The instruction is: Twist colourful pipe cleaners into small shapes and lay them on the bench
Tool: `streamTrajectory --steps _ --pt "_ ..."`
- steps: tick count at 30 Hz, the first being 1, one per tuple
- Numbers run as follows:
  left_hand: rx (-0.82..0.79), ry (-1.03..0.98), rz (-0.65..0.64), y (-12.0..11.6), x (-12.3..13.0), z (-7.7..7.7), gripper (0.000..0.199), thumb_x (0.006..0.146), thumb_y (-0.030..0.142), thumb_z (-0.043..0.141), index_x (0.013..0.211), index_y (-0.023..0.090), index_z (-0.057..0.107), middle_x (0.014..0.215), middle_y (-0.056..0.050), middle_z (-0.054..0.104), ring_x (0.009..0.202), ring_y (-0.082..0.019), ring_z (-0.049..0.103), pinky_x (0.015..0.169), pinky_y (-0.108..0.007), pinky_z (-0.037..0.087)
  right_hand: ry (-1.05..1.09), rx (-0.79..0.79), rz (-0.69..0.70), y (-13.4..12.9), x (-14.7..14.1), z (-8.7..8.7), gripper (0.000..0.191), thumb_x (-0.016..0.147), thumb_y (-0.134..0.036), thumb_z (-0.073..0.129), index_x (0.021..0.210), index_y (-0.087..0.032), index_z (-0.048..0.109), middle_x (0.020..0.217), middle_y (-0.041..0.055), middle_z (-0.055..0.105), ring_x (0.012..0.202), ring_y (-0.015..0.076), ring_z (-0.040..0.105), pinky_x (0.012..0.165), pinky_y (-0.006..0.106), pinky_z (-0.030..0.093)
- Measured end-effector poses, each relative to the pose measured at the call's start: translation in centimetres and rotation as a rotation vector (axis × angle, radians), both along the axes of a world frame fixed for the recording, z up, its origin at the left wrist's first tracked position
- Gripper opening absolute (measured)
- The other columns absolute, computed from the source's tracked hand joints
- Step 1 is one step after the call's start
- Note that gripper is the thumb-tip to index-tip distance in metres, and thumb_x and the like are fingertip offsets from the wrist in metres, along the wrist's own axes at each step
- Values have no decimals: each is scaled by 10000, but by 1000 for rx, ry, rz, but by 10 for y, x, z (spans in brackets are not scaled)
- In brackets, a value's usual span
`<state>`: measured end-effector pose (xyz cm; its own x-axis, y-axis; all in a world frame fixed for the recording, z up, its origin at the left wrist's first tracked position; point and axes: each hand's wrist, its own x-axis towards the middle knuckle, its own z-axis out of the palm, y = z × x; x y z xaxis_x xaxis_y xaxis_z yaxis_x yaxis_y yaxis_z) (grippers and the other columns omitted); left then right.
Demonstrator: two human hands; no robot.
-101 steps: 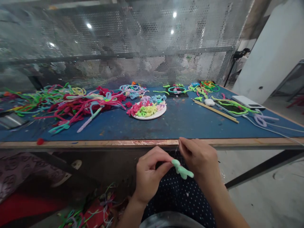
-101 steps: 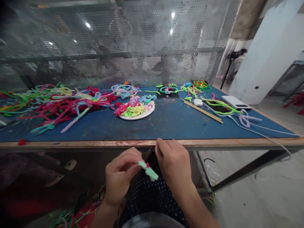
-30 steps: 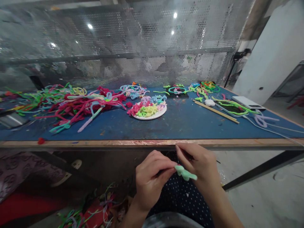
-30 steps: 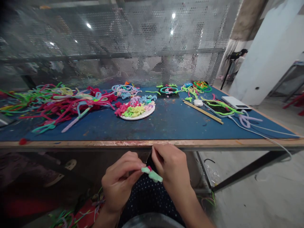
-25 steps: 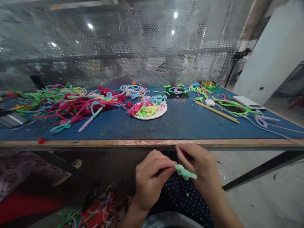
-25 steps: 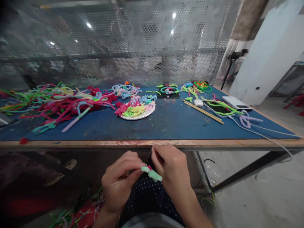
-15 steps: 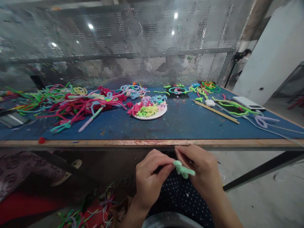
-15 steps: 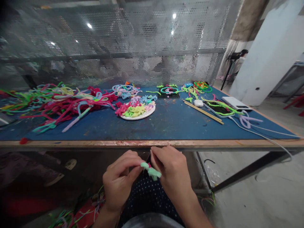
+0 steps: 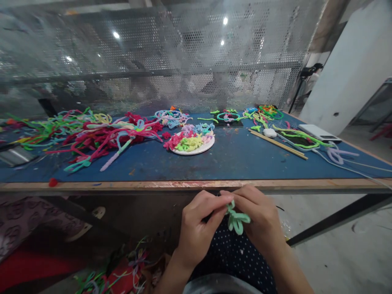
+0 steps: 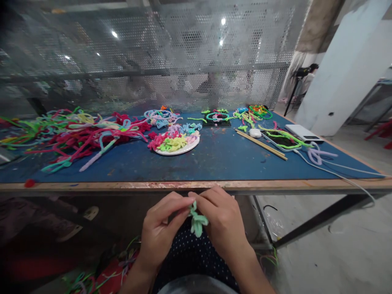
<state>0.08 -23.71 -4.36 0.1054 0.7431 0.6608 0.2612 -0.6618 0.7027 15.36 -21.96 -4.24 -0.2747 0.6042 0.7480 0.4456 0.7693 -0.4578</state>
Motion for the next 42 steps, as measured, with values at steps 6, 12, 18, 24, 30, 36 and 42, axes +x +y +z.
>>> streamTrajectory --steps 6,12,18,24,30,36,42 --pt "167 126 121 1 2 0 141 834 112 659 948 196 656 788 -4 663 725 -128 567 717 -255 453 -55 44 30 3 2 -1 280 900 -69 480 1061 -172 684 764 62 648 713 189 529 621 309 418" --pt "198 174 176 4 3 -2 83 871 107 601 859 189 606 733 5 622 681 -123 521 694 -255 424 -88 43 54 1 0 0 304 900 -63 444 1055 -185 676 695 41 619 661 183 519 551 294 394" --pt "161 101 354 4 4 -5 98 882 109 571 840 196 581 727 23 589 674 -111 538 682 -220 425 272 -168 -166 -11 0 -5 328 873 -173 580 1196 -229 565 1014 61 622 805 154 580 720 278 492" --pt "195 84 417 7 7 -7 110 876 101 561 864 208 583 742 26 598 690 -116 558 700 -225 432 284 -406 -11 -27 -1 -9 81 860 -249 592 809 -225 651 712 -17 670 610 122 600 535 201 458" --pt "245 70 347 12 7 -10 142 855 70 570 868 208 600 775 9 582 725 -127 546 728 -246 437 228 -297 -111 -31 -2 -2 110 869 -220 581 788 -208 653 636 -35 625 513 91 516 497 196 390" --pt "88 -505 55 8 17 3 94 930 205 524 886 234 602 993 -33 636 1032 -181 566 993 -380 411 184 -199 -214 -7 8 4 127 882 -208 580 794 -205 671 710 -23 680 595 98 582 572 190 424" --pt "-434 -1070 -282 -1 26 12 143 963 274 471 842 202 500 529 89 254 430 -55 225 425 -117 341 196 -67 -397 15 17 11 132 858 -220 611 748 -190 677 631 -28 660 512 88 536 531 194 405"
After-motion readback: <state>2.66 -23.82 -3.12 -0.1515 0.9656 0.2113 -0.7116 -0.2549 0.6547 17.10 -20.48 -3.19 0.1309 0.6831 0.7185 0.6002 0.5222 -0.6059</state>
